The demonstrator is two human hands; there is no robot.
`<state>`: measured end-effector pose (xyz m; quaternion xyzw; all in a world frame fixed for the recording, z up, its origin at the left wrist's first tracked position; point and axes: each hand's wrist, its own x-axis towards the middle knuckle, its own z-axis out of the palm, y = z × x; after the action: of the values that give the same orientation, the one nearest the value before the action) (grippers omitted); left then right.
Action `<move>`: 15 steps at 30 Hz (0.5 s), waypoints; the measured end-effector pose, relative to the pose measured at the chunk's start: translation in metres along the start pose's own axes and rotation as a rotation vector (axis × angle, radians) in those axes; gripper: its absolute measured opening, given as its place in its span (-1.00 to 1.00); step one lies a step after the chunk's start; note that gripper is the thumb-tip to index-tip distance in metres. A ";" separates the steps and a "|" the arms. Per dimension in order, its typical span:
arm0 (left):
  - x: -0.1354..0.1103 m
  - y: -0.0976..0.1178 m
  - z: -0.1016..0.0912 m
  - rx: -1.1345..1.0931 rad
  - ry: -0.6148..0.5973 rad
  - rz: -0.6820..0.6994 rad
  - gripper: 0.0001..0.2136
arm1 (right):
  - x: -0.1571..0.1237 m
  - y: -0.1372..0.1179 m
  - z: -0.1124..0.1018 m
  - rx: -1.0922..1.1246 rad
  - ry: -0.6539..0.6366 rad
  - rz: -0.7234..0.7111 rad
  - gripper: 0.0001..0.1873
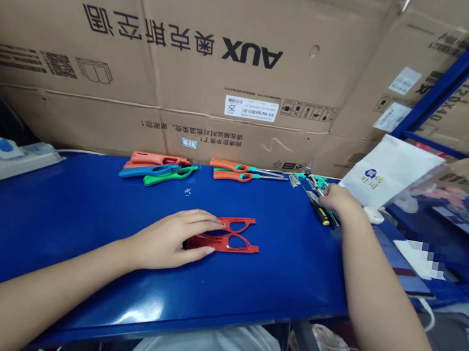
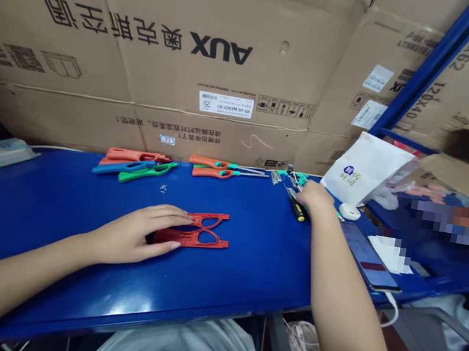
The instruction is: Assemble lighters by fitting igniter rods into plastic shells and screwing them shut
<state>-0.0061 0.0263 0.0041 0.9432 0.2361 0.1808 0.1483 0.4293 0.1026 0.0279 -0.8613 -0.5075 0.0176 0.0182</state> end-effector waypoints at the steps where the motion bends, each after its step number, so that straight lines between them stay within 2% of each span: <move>1: -0.001 0.000 0.000 0.006 -0.033 0.016 -0.53 | 0.003 0.001 0.001 0.005 -0.006 0.010 -0.72; 4: -0.001 0.000 0.001 0.029 -0.115 0.053 -0.47 | 0.006 0.002 0.003 0.036 0.011 0.026 -0.81; 8: 0.000 0.001 0.000 0.059 -0.129 0.079 -0.52 | -0.002 -0.003 -0.003 0.135 0.110 -0.026 -0.85; 12: 0.001 0.002 -0.002 0.130 -0.111 0.080 -0.57 | -0.021 -0.018 -0.013 0.299 0.256 -0.199 -0.86; 15: 0.000 0.002 -0.005 0.185 -0.095 0.085 -0.59 | -0.039 -0.038 -0.016 0.410 0.306 -0.355 -0.87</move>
<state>-0.0069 0.0255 0.0096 0.9695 0.2044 0.1195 0.0638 0.3777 0.0862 0.0459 -0.7301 -0.6275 -0.0136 0.2704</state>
